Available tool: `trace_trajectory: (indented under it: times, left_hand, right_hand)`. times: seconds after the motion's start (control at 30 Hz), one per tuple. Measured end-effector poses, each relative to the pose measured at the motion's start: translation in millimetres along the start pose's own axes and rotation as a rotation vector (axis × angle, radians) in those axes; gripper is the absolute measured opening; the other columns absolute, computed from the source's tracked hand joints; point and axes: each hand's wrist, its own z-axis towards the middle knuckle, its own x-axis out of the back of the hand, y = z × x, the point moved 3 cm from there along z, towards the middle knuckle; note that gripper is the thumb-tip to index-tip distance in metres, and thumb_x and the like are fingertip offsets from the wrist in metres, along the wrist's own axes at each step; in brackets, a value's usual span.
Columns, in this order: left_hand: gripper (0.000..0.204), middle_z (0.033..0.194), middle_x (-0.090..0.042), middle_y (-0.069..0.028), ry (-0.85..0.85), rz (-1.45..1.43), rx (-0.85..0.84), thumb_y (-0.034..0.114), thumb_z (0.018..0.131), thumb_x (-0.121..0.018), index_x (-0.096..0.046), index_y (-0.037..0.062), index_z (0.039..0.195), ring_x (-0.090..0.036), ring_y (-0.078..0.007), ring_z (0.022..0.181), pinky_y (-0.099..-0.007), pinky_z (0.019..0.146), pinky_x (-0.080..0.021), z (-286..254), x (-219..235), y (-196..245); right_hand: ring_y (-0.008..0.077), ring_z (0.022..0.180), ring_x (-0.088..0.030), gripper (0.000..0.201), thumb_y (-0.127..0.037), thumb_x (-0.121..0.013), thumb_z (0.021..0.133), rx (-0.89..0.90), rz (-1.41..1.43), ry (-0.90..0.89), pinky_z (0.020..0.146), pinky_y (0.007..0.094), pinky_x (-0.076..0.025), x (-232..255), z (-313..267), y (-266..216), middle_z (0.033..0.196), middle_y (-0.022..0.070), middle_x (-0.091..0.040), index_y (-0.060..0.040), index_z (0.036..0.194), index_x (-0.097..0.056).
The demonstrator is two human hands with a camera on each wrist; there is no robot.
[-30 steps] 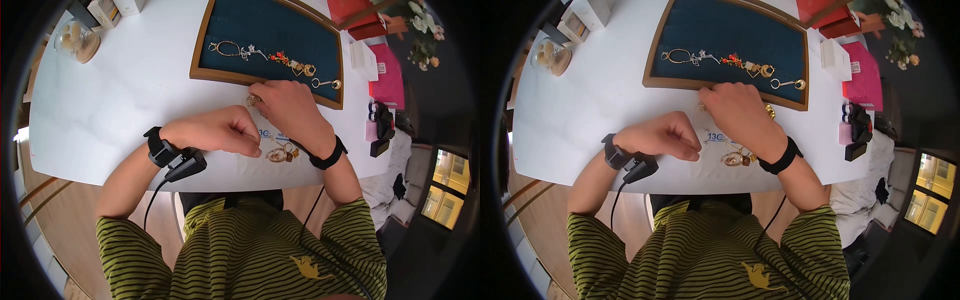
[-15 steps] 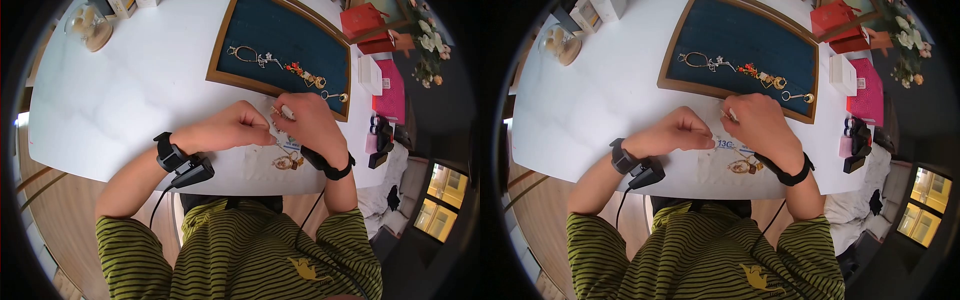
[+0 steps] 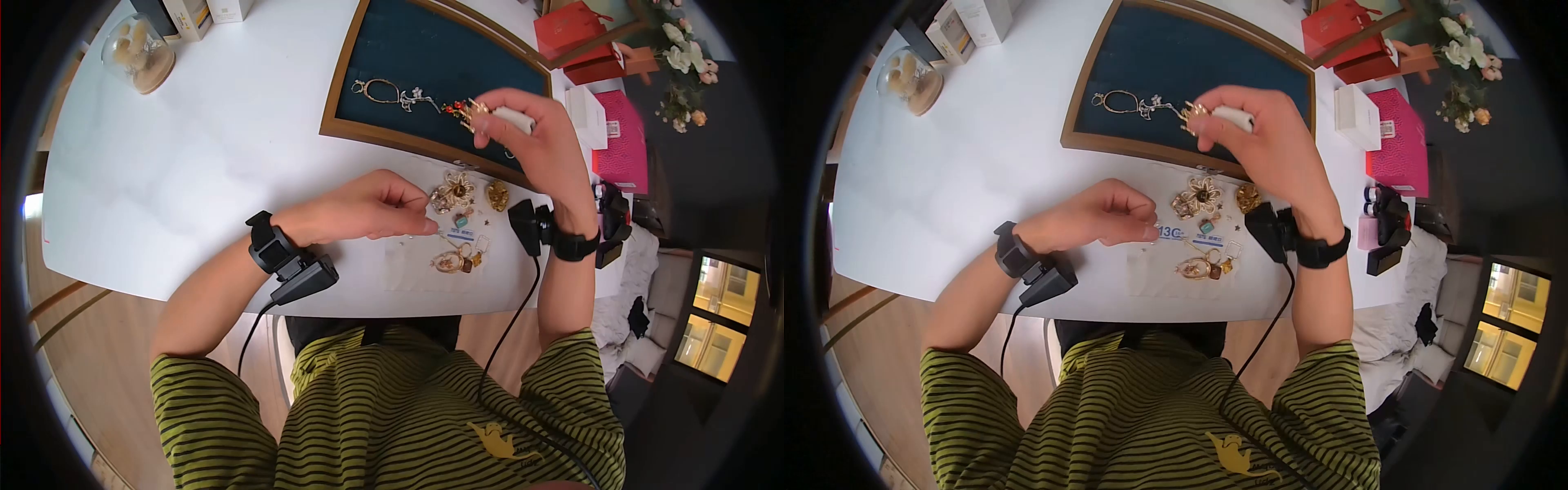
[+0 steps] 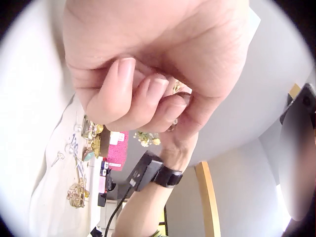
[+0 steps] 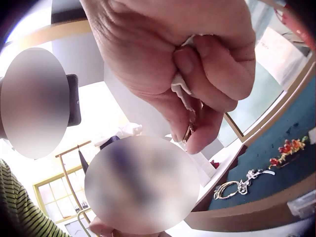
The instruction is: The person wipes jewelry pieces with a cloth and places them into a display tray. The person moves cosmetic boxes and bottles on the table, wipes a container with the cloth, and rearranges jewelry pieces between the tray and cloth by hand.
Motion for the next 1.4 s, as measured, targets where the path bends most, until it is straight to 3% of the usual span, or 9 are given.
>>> trace_trajectory:
  times: [0.2,0.27,0.43,0.5,0.8,1.03,1.1,1.2,1.4]
  left_hand:
    - [0.045,0.058,-0.027,0.0097,0.001,-0.061,-0.011,0.017,0.093,-0.062,-0.032,0.0139,0.059,-0.024,-0.0020,0.053,-0.0230,0.049,-0.020,1.0,3.7,-1.4]
    - [0.042,0.054,-0.031,0.0092,-0.039,-0.086,-0.037,0.027,0.093,-0.064,-0.042,0.0158,0.059,-0.025,-0.0027,0.050,-0.0239,0.047,-0.018,2.8,5.8,-4.9]
    - [0.043,0.057,-0.028,0.0091,-0.034,-0.072,-0.035,0.021,0.095,-0.060,-0.036,0.0140,0.059,-0.023,-0.0027,0.052,-0.0241,0.048,-0.017,-0.9,2.6,0.3]
    - [0.043,0.057,-0.029,0.0090,-0.031,-0.081,-0.047,0.023,0.095,-0.060,-0.037,0.0140,0.060,-0.024,-0.0029,0.052,-0.0243,0.048,-0.017,-3.5,3.5,0.5]
    - [0.040,0.056,-0.029,0.0089,-0.080,-0.176,-0.078,0.025,0.094,-0.061,-0.042,0.0136,0.061,-0.023,-0.0033,0.051,-0.0243,0.048,-0.016,-1.1,3.3,-2.5]
    - [0.039,0.056,-0.028,0.0094,-0.084,-0.193,-0.065,0.024,0.094,-0.061,-0.042,0.0142,0.062,-0.022,-0.0033,0.051,-0.0241,0.047,-0.015,1.0,2.0,-6.9]
    - [0.039,0.056,-0.028,0.0095,-0.078,-0.195,-0.065,0.024,0.094,-0.062,-0.043,0.0141,0.062,-0.022,-0.0033,0.051,-0.0241,0.047,-0.015,1.2,2.2,-6.6]
    - [0.038,0.056,-0.028,0.0097,-0.074,-0.187,-0.056,0.024,0.094,-0.062,-0.043,0.0140,0.062,-0.022,-0.0032,0.051,-0.0242,0.047,-0.015,1.3,2.1,-5.6]
    - [0.039,0.056,-0.028,0.0093,-0.066,-0.177,-0.055,0.025,0.094,-0.062,-0.043,0.0137,0.061,-0.022,-0.0032,0.051,-0.0244,0.047,-0.015,1.6,2.2,-5.8]
  right_hand:
    - [0.0101,0.074,-0.062,0.009,-0.008,-0.062,0.086,0.118,-0.025,-0.177,0.084,0.0277,-0.046,-0.7,61.1,-5.9,0.073,0.0029,-0.068,-0.0016,0.090,-0.067]
    - [0.0098,0.078,-0.064,0.010,-0.010,-0.063,0.084,0.111,-0.086,-0.208,0.091,0.0305,-0.043,-8.4,85.9,0.6,0.074,0.0030,-0.070,-0.0047,0.092,-0.066]
    - [0.0091,0.076,-0.064,0.012,-0.009,-0.064,0.081,0.122,-0.276,-0.228,0.088,0.0279,-0.044,-28.1,129.5,3.9,0.070,0.0042,-0.071,-0.0045,0.092,-0.067]
    - [0.0085,0.074,-0.064,0.014,-0.009,-0.065,0.081,-0.009,-0.271,-0.254,0.082,0.0248,-0.044,-36.7,143.0,7.7,0.071,0.0044,-0.071,-0.0034,0.093,-0.068]
    - [0.0079,0.067,-0.063,0.012,-0.011,-0.066,0.084,-0.084,-0.216,-0.248,0.068,0.0231,-0.044,-54.9,156.7,16.7,0.070,0.0048,-0.071,-0.0034,0.093,-0.068]
    - [0.0067,0.063,-0.060,0.013,-0.016,-0.068,0.084,-0.017,-0.253,-0.177,0.066,0.0231,-0.043,-52.9,154.9,18.4,0.065,0.0020,-0.069,-0.0049,0.090,-0.067]
    - [0.0059,0.068,-0.063,0.009,-0.013,-0.067,0.087,-0.032,-0.383,-0.178,0.076,0.0216,-0.047,-52.5,150.8,13.3,0.069,0.0022,-0.069,-0.0059,0.092,-0.066]
    - [0.0063,0.062,-0.060,0.013,-0.018,-0.069,0.083,-0.015,-0.323,-0.148,0.068,0.0243,-0.044,-51.7,148.5,19.3,0.065,0.0016,-0.069,-0.0065,0.088,-0.068]
    - [0.0064,0.063,-0.060,0.014,-0.019,-0.070,0.082,0.058,-0.256,-0.122,0.075,0.0243,-0.044,-38.5,145.7,24.9,0.065,0.0014,-0.070,-0.0069,0.089,-0.068]
